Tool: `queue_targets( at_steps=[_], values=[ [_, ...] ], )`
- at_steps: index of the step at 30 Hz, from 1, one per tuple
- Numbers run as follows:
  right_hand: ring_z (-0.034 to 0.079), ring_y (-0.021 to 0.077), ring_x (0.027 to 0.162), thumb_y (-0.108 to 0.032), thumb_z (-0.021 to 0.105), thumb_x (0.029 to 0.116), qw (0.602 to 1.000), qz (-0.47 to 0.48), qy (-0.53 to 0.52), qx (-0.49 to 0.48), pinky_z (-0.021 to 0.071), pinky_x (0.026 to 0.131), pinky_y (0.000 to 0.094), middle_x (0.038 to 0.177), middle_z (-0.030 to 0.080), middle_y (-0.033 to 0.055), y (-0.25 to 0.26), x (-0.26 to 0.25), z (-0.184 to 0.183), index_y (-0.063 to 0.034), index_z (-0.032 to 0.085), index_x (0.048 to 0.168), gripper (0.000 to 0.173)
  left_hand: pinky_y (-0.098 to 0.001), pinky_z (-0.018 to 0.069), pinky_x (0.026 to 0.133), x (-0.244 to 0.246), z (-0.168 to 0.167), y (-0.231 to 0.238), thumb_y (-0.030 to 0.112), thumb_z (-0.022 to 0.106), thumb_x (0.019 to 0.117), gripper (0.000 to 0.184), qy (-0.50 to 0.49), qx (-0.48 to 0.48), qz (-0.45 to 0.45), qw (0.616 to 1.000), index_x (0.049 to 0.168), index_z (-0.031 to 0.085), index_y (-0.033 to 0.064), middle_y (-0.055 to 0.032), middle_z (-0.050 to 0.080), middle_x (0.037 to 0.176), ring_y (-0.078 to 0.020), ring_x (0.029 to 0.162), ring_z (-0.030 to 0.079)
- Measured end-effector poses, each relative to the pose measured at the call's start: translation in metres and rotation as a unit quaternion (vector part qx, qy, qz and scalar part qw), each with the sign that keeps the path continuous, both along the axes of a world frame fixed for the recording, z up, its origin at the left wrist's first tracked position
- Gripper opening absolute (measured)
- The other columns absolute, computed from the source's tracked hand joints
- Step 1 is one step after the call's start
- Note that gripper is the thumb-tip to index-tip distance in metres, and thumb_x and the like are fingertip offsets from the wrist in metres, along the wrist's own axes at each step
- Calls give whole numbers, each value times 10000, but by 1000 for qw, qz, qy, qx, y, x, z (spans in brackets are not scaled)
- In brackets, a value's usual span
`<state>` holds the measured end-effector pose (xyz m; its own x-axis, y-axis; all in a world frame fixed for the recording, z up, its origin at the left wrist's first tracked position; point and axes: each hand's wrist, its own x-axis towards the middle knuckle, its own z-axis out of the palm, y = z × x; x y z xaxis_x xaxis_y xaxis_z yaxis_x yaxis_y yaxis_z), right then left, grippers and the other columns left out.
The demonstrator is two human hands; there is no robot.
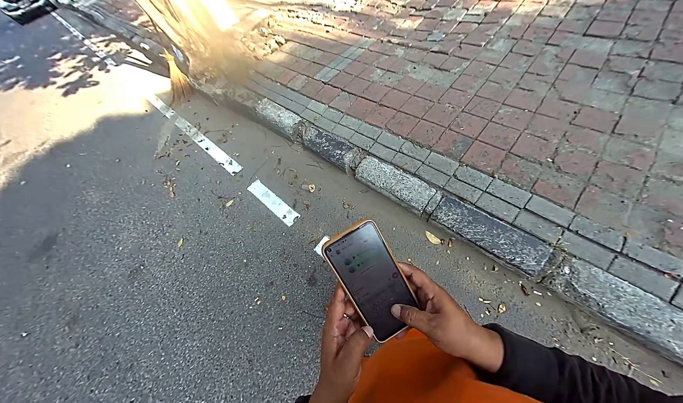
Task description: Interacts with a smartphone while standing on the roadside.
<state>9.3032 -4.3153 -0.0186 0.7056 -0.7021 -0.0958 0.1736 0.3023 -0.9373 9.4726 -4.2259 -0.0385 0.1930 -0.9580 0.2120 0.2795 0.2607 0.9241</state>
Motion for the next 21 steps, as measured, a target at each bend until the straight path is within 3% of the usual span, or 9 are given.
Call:
queue_targets(
  at_steps=[5,12,21],
  values=[
    [737,151,1029,132,545,855,1000,21,-3,-7,663,746,311,1274,676,54,-3,-3,-1,-19,325,1508,705,-308,559,979,0,3,-3,-76,458,863,694,-4,6,12,1000,1523,259,-1,66,717,1160,-74,1088,685],
    [714,140,1081,2,451,933,998,41,-48,-13,655,770,324,1283,654,38,-9,-7,-8,-25,309,1507,592,-297,556,981,0,2,-6,-82,471,865,685,-8,2,17,1000,1520,292,9,79,722,1146,-63,1078,685],
    [708,140,1077,-112,394,1000,996,21,-76,42,642,815,344,1231,671,13,-8,-8,-10,-74,400,1446,447,-287,552,982,0,-1,-6,-37,523,917,651,-33,-17,5,999,1530,339,84,82,711,1178,-56,1098,673]
  ],
)
